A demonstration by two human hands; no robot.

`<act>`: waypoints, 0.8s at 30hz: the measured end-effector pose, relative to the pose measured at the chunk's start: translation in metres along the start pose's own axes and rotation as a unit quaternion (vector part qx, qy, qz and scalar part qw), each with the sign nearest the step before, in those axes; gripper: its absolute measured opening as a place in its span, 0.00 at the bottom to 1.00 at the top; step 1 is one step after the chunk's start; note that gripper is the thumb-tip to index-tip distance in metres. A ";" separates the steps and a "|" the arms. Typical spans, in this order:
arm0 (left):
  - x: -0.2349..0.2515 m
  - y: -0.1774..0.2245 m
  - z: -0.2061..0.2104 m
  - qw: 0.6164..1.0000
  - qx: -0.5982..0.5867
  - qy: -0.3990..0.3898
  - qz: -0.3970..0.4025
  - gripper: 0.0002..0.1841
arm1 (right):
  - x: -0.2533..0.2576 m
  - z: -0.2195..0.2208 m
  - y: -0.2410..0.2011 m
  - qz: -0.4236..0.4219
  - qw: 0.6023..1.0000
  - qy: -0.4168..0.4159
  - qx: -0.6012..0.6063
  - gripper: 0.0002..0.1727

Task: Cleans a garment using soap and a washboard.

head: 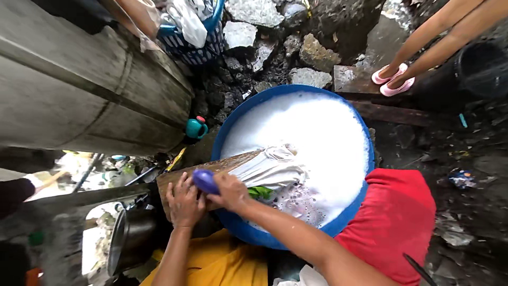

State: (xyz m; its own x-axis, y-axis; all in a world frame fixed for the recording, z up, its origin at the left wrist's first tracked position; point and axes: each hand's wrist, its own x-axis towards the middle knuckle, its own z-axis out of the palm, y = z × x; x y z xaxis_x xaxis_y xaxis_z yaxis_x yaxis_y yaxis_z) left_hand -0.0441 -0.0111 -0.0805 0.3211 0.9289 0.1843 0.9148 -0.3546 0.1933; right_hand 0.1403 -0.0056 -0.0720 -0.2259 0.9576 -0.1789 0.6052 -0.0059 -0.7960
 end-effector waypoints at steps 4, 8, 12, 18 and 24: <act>0.001 -0.002 0.001 1.000 -0.011 -0.002 -0.004 0.27 | -0.005 -0.074 0.122 0.156 0.975 0.152 -0.047 0.35; 0.007 0.009 -0.005 0.999 -0.014 -0.026 -0.016 0.22 | -0.009 -0.138 0.171 0.292 0.937 0.155 -0.112 0.45; 0.027 0.091 -0.020 0.979 -0.115 -0.147 -0.079 0.19 | -0.009 -0.142 0.115 0.121 0.978 0.062 -0.157 0.52; 0.024 0.180 -0.062 0.855 -0.515 0.030 -0.044 0.06 | -0.056 -0.170 0.085 -0.170 0.978 -0.114 0.048 0.11; -0.001 0.149 -0.106 0.844 -0.514 0.108 -0.109 0.02 | -0.088 -0.220 0.102 -0.090 0.968 -0.115 0.206 0.06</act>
State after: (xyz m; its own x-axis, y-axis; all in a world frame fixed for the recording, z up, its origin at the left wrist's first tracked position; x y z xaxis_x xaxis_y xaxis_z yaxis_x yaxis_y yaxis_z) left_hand 0.0658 -0.0758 0.0498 0.0191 0.9823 0.1861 0.2151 -0.1858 0.9587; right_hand 0.3895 -0.0270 -0.0102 -0.4918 0.8647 -0.1021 0.1958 -0.0044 -0.9806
